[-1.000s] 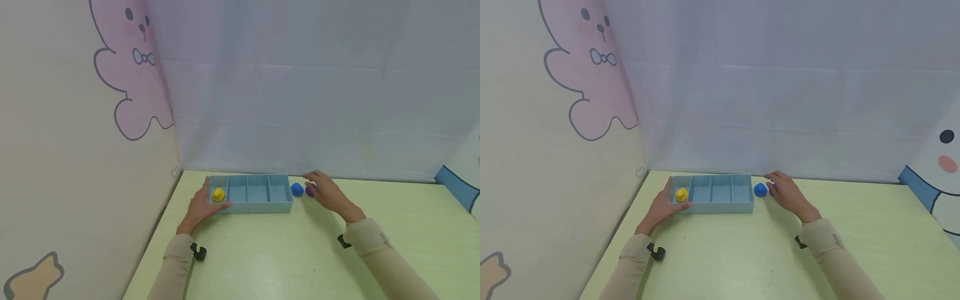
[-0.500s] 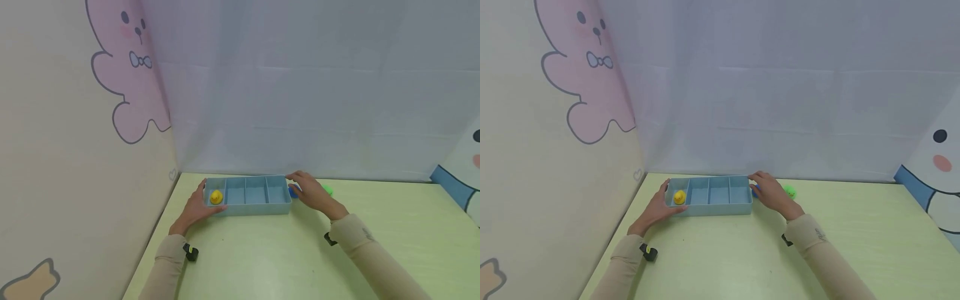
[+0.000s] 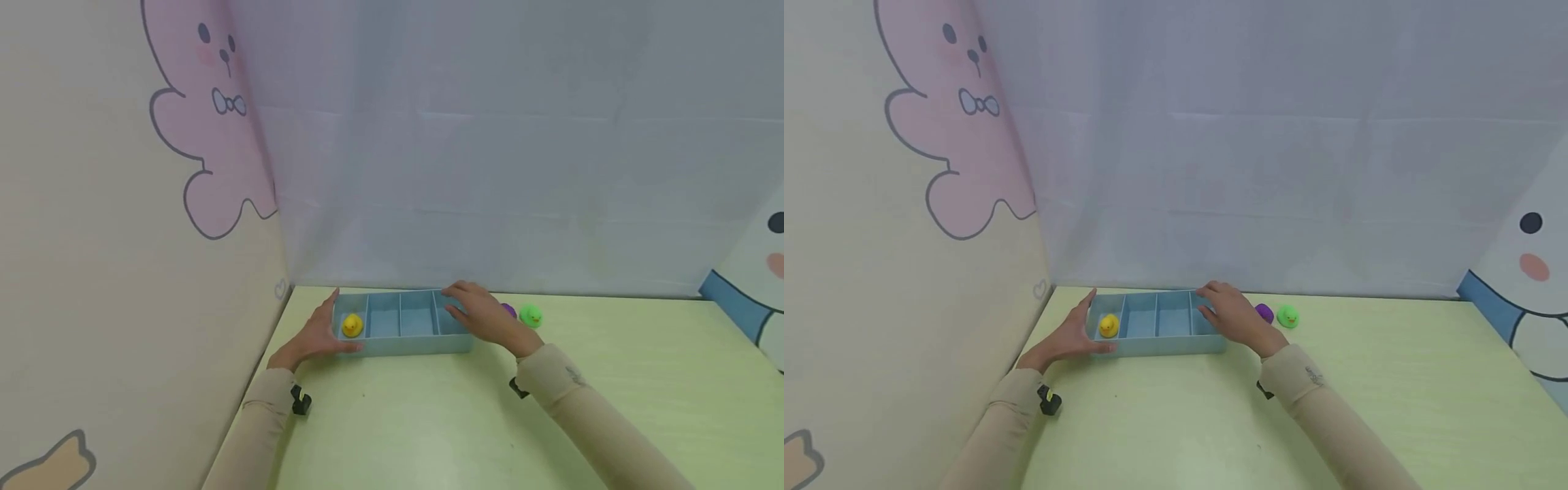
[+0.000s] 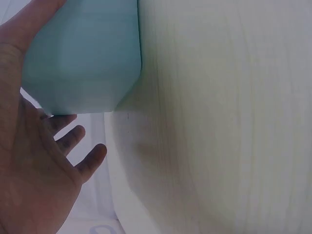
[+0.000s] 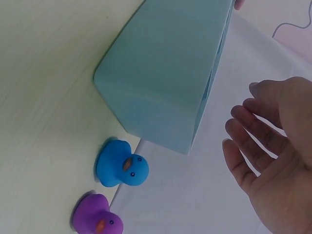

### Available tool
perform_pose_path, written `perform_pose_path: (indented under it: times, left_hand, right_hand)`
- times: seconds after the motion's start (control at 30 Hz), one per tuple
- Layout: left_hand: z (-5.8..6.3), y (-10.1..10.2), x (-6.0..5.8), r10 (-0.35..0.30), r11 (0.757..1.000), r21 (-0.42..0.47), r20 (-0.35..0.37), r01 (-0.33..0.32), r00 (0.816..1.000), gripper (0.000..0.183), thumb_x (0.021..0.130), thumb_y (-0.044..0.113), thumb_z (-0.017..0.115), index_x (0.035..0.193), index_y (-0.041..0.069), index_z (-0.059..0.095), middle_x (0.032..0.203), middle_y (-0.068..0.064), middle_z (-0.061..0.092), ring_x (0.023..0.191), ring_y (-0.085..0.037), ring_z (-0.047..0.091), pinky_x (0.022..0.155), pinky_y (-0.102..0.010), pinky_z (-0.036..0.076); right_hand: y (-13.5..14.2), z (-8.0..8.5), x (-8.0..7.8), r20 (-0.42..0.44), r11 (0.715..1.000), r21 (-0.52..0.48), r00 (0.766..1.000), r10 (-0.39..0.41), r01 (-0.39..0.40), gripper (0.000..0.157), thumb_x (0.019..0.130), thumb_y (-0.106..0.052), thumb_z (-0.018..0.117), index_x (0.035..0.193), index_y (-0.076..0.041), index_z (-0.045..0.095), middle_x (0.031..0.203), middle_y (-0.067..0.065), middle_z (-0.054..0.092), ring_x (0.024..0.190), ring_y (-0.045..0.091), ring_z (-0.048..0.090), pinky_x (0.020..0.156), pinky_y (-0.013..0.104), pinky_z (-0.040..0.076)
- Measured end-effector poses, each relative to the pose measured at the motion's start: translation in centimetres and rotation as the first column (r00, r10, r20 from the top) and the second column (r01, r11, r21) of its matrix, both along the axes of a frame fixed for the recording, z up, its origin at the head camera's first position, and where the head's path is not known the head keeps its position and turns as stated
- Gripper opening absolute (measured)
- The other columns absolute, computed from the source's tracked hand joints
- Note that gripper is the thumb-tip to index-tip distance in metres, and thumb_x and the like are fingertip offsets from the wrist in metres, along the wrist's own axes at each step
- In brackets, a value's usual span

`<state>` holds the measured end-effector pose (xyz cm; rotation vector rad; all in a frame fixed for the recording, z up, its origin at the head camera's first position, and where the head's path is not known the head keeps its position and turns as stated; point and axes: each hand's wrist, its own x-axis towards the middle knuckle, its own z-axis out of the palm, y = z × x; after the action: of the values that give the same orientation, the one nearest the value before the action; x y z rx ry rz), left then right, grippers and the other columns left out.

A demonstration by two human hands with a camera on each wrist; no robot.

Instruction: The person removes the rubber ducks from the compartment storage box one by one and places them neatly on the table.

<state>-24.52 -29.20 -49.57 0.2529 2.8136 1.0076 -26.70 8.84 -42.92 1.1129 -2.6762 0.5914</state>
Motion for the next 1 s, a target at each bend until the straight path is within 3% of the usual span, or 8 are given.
perform_pose_path:
  times: [0.47,0.7,1.0]
  left_hand:
    - [-1.1,0.2,-0.7,0.006,0.998,0.056,0.035,-0.008,0.999,0.136,0.07,0.056,0.088,0.165,0.023,-0.004,0.167,-0.019,0.025,0.15,-0.042,0.034,0.12,-0.068,0.031]
    - [-0.6,0.3,-0.5,0.019,1.0,0.007,0.023,-0.019,1.0,0.138,0.069,0.06,0.087,0.165,0.024,-0.005,0.17,-0.017,0.022,0.152,-0.044,0.033,0.12,-0.073,0.024]
    - [-0.4,0.4,-0.5,0.029,1.0,-0.008,0.016,-0.029,0.999,0.134,0.068,0.06,0.088,0.165,0.024,0.002,0.165,-0.017,0.031,0.144,-0.042,0.042,0.121,-0.07,0.024]
  right_hand:
    - [-3.0,0.0,-1.1,0.043,0.999,-0.01,0.998,0.052,-0.052,0.036,0.101,-0.016,0.064,0.134,-0.002,0.063,0.125,0.015,0.068,0.117,0.032,0.065,0.103,0.051,0.053]
    - [-4.3,-0.3,-1.5,0.063,0.997,-0.015,0.995,0.074,-0.074,0.037,0.102,-0.017,0.062,0.136,-0.001,0.062,0.127,0.015,0.067,0.118,0.032,0.065,0.102,0.05,0.054]
    - [-5.9,-0.3,-1.7,0.062,0.995,-0.012,0.993,0.098,-0.098,0.037,0.102,-0.017,0.062,0.137,-0.003,0.061,0.13,0.014,0.066,0.121,0.031,0.064,0.104,0.048,0.053]
